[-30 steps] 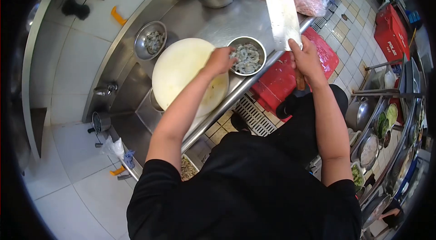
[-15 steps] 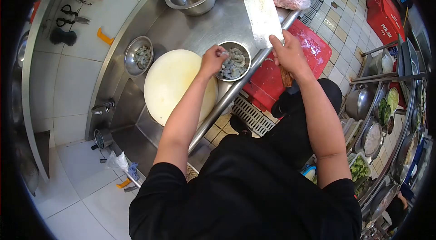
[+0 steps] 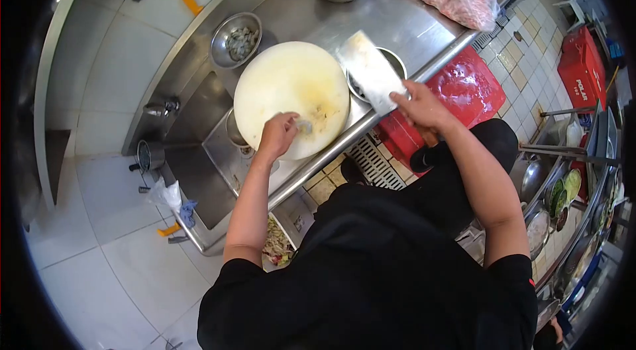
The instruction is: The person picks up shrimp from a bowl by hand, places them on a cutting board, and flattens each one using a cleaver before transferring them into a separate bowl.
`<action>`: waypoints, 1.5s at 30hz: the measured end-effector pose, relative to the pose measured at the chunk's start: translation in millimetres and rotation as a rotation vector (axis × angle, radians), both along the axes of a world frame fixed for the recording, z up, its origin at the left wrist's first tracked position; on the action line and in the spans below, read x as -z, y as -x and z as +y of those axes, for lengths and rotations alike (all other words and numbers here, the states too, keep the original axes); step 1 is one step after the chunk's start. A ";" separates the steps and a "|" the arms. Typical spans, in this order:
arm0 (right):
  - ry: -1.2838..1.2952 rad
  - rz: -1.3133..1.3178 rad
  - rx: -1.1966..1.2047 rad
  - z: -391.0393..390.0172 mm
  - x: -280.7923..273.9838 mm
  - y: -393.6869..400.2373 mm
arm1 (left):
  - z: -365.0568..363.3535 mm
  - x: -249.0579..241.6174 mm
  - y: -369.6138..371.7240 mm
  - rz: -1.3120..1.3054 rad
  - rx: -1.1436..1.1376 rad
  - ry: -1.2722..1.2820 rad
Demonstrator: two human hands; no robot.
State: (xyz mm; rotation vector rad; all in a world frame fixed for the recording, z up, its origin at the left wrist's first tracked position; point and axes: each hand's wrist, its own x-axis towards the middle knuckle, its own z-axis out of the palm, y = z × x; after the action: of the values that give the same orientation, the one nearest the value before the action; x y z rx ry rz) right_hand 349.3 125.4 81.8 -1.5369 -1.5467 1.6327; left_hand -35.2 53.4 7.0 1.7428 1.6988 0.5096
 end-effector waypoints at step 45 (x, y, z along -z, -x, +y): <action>0.215 -0.048 -0.185 -81.5 75.9 100.9 | -35.7 23.6 -32.0 0.130 -0.129 -0.374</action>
State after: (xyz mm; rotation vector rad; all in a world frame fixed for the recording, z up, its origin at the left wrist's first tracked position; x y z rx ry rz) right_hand 248.4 43.8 5.9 -1.5908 -1.6250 1.9326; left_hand -3.2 17.7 -16.7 1.9677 1.9096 0.8325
